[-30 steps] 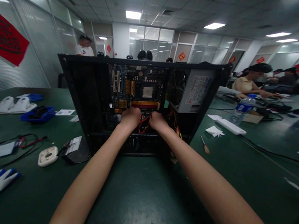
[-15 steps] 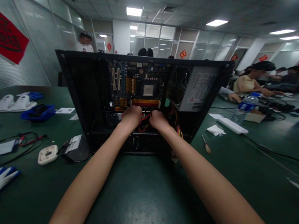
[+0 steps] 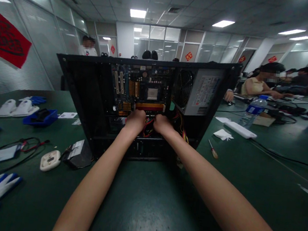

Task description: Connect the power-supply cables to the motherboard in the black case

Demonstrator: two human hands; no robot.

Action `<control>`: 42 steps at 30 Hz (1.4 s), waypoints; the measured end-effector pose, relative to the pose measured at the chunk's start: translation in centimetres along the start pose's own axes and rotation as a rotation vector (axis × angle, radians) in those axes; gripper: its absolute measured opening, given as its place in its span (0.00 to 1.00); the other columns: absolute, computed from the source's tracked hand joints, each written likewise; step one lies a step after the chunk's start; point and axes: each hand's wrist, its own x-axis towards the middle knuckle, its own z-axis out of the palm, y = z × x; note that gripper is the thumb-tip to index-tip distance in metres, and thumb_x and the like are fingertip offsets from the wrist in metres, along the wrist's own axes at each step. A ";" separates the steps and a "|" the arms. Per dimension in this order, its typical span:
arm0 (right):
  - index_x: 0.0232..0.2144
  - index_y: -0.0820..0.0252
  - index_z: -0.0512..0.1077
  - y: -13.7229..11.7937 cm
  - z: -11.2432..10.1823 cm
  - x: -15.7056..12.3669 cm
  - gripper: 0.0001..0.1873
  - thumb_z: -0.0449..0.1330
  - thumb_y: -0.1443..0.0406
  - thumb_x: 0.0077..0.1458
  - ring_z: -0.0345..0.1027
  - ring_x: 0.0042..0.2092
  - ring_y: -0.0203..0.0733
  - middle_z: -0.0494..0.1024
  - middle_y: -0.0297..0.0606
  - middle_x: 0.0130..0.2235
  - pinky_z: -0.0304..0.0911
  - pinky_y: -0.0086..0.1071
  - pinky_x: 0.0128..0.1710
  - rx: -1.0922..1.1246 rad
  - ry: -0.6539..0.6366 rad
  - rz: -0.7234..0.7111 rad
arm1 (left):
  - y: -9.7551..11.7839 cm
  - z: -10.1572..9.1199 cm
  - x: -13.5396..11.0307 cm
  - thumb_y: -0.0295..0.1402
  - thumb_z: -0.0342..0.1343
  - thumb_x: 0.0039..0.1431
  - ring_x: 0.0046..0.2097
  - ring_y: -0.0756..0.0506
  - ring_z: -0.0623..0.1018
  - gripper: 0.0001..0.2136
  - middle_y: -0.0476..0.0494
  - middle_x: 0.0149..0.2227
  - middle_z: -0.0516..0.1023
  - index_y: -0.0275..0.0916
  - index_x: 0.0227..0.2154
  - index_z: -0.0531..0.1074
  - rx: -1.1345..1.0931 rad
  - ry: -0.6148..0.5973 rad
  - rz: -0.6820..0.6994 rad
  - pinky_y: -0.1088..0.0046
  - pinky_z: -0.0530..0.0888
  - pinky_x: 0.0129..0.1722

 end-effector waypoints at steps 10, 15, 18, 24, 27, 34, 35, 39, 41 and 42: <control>0.43 0.64 0.81 0.0 -0.6 -1.2 0.20 0.50 0.62 0.66 0.78 0.48 0.52 0.82 0.54 0.44 0.66 0.33 0.42 0.025 0.136 -0.061 | -0.5 0.4 -1.4 0.36 0.49 0.68 0.43 0.41 0.80 0.11 0.35 0.41 0.81 0.36 0.45 0.73 -0.209 0.063 0.044 0.68 0.72 0.41; 0.42 0.64 0.81 0.0 -0.4 -1.1 0.21 0.49 0.63 0.67 0.77 0.48 0.49 0.83 0.52 0.45 0.64 0.31 0.41 0.075 0.132 -0.159 | -0.7 0.6 -1.3 0.32 0.45 0.70 0.41 0.42 0.79 0.11 0.37 0.39 0.80 0.36 0.41 0.72 -0.239 0.043 0.237 0.69 0.71 0.41; 0.41 0.64 0.81 0.4 -0.4 -0.6 0.19 0.50 0.64 0.67 0.77 0.47 0.46 0.83 0.50 0.44 0.62 0.29 0.39 0.122 0.116 -0.154 | -0.6 0.4 -1.4 0.34 0.46 0.70 0.39 0.43 0.79 0.11 0.39 0.37 0.80 0.37 0.38 0.72 -0.270 0.061 0.292 0.69 0.70 0.41; 0.39 0.64 0.81 0.7 -0.6 -0.8 0.19 0.51 0.62 0.67 0.78 0.44 0.46 0.84 0.50 0.42 0.61 0.29 0.35 0.140 0.098 -0.137 | -0.3 0.0 -1.8 0.33 0.46 0.69 0.41 0.42 0.80 0.12 0.38 0.39 0.82 0.38 0.39 0.75 -0.280 -0.010 0.290 0.69 0.71 0.42; 0.41 0.66 0.81 0.4 -0.7 -1.4 0.20 0.51 0.62 0.66 0.78 0.46 0.48 0.83 0.53 0.43 0.62 0.30 0.37 0.108 0.092 -0.136 | -0.4 0.2 -1.7 0.30 0.47 0.67 0.44 0.41 0.81 0.13 0.38 0.43 0.83 0.38 0.41 0.77 -0.278 -0.096 0.336 0.69 0.72 0.44; 0.45 0.67 0.80 0.2 -0.5 -1.6 0.21 0.52 0.60 0.66 0.78 0.48 0.52 0.82 0.57 0.46 0.66 0.33 0.42 0.062 0.034 -0.115 | -0.2 0.2 -1.6 0.32 0.49 0.64 0.39 0.39 0.82 0.15 0.32 0.37 0.84 0.35 0.33 0.81 -0.151 -0.160 0.333 0.68 0.73 0.39; 0.45 0.67 0.80 0.3 -0.4 -1.4 0.21 0.52 0.60 0.67 0.78 0.48 0.52 0.82 0.57 0.46 0.66 0.33 0.43 0.060 0.022 -0.128 | -0.2 0.2 -1.6 0.32 0.49 0.63 0.38 0.39 0.82 0.14 0.32 0.37 0.84 0.34 0.33 0.81 -0.140 -0.168 0.323 0.68 0.73 0.38; 0.46 0.68 0.80 0.4 -0.1 -1.1 0.22 0.49 0.61 0.68 0.77 0.50 0.52 0.81 0.57 0.47 0.67 0.33 0.45 -0.006 -0.037 -0.174 | 0.0 0.0 -1.7 0.33 0.50 0.63 0.37 0.40 0.81 0.15 0.33 0.35 0.84 0.34 0.33 0.82 -0.154 -0.179 0.313 0.69 0.73 0.38; 0.48 0.69 0.80 0.4 -0.2 -1.1 0.22 0.49 0.63 0.67 0.76 0.52 0.54 0.81 0.59 0.49 0.67 0.35 0.46 -0.082 -0.111 -0.190 | 0.0 0.0 -1.6 0.33 0.51 0.61 0.36 0.41 0.81 0.14 0.34 0.34 0.84 0.35 0.31 0.82 -0.173 -0.196 0.324 0.70 0.73 0.36; 0.49 0.69 0.79 0.3 -0.3 -1.2 0.21 0.50 0.65 0.67 0.76 0.53 0.55 0.80 0.60 0.50 0.68 0.36 0.47 -0.126 -0.169 -0.196 | 0.0 0.0 -1.6 0.32 0.52 0.60 0.35 0.42 0.81 0.13 0.35 0.34 0.84 0.35 0.31 0.82 -0.178 -0.211 0.330 0.70 0.72 0.35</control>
